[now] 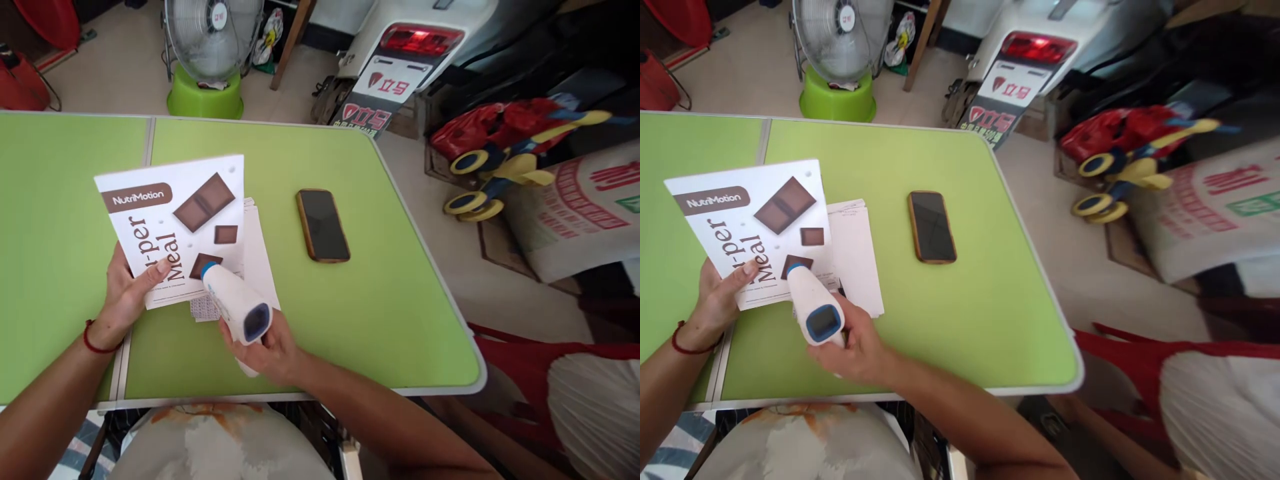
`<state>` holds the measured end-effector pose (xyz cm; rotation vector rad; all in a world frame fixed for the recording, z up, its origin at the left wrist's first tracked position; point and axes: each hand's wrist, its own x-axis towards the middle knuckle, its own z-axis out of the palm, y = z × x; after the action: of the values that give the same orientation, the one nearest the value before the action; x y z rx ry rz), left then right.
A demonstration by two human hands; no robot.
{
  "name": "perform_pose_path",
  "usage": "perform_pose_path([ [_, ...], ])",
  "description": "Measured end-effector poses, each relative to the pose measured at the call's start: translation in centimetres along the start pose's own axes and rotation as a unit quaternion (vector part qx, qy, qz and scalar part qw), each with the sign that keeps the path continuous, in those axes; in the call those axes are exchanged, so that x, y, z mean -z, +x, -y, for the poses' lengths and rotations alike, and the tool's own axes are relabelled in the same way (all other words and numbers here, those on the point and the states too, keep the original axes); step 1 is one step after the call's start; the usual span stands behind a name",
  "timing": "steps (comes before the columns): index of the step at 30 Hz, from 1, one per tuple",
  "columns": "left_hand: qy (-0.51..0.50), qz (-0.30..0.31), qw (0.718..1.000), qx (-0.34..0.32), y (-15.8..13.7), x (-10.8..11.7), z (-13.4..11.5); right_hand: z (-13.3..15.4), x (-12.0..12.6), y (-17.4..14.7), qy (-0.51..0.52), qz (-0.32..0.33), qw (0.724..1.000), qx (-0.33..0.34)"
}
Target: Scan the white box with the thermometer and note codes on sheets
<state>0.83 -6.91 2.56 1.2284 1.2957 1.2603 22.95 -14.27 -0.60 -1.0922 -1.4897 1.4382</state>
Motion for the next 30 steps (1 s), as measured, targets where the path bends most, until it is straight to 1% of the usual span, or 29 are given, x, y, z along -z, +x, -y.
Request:
perform_pose_path([
  [2, 0.007, 0.001, 1.0, 0.007, 0.0, 0.0, 0.3, -0.4, -0.6, 0.2, 0.05, 0.002, 0.998, -0.024],
  [5, 0.007, 0.0, 1.0, -0.004, 0.0, -0.1, 0.7, -0.6, -0.9, 0.4, 0.103, -0.008, 0.993, -0.061],
  [9, 0.013, -0.007, 1.0, 0.0, 0.1, -0.3, 1.0, -0.3, -1.0, 0.7, 0.099, -0.032, 0.992, -0.077],
  [12, 0.015, 0.003, 1.0, 0.002, 0.2, -0.4, 0.8, 0.4, -1.2, 0.9, 0.094, -0.052, 0.991, -0.081],
  [14, 0.016, 0.016, 1.0, -0.007, 0.3, -0.4, 0.6, 0.9, -1.3, 1.0, 0.103, -0.045, 0.99, -0.081],
  [16, 0.019, 0.028, 0.999, -0.014, 0.4, -0.3, 0.4, 1.1, -1.3, 1.2, 0.123, -0.023, 0.989, -0.08],
  [19, 0.033, 0.035, 0.999, -0.013, 0.5, -0.1, 0.4, 0.8, -1.2, 1.3, 0.149, 0.011, 0.986, -0.072],
  [21, 0.036, 0.034, 0.999, -0.013, 0.6, 0.1, 0.5, 0.4, -1.1, 1.2, 0.151, 0.021, 0.986, -0.067],
  [25, 0.035, 0.037, 0.999, -0.008, 0.5, 0.2, 0.5, -0.2, -1.1, 1.1, 0.133, 0.02, 0.988, -0.078],
  [30, 0.034, 0.035, 0.999, 0.01, 0.4, 0.1, 0.2, -0.3, -1.3, 1.0, 0.134, 0.008, 0.988, -0.076],
])
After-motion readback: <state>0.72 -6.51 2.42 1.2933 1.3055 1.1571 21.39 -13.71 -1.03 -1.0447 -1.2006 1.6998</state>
